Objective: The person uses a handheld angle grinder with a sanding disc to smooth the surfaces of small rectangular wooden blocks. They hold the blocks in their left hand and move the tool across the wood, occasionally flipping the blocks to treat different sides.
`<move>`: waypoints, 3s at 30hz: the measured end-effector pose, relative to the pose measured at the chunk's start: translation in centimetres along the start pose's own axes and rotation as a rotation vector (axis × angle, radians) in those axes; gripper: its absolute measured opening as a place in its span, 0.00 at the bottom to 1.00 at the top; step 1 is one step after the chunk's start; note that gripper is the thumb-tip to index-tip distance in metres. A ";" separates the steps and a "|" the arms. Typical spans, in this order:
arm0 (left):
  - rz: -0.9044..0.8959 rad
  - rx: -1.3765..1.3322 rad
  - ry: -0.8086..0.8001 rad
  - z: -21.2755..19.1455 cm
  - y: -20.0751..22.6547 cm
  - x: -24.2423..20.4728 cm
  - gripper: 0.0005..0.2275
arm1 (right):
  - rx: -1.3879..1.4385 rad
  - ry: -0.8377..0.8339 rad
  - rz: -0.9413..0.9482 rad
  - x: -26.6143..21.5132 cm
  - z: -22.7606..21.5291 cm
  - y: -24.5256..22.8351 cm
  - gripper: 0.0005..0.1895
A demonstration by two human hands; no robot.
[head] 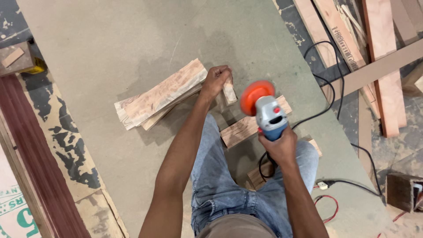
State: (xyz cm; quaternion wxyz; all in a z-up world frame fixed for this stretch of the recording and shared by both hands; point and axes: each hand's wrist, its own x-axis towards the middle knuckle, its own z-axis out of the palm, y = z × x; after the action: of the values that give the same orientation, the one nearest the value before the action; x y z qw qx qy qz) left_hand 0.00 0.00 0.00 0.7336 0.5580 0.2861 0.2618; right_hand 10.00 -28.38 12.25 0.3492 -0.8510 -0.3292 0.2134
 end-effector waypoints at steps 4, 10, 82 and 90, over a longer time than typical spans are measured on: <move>0.034 0.011 0.016 -0.2 -0.8 0.0 0.15 | -0.050 0.026 -0.176 -0.6 1.0 -0.5 0.31; -0.001 0.090 0.032 0.0 0.3 -0.4 0.15 | -0.098 0.026 -0.203 -0.8 1.2 -1.1 0.32; 0.117 0.431 0.093 0.9 1.1 -4.5 0.17 | -0.108 0.156 -0.097 2.2 1.2 -0.2 0.30; 0.051 0.410 0.079 0.8 0.7 -4.5 0.16 | -0.063 0.159 -0.059 2.6 0.4 -0.2 0.32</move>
State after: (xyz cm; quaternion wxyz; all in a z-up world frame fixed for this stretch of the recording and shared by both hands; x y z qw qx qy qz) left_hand -2.60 -3.53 1.39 0.5861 0.6919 0.3479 0.2381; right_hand 11.41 -26.22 11.79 0.3533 -0.8657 -0.3320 0.1244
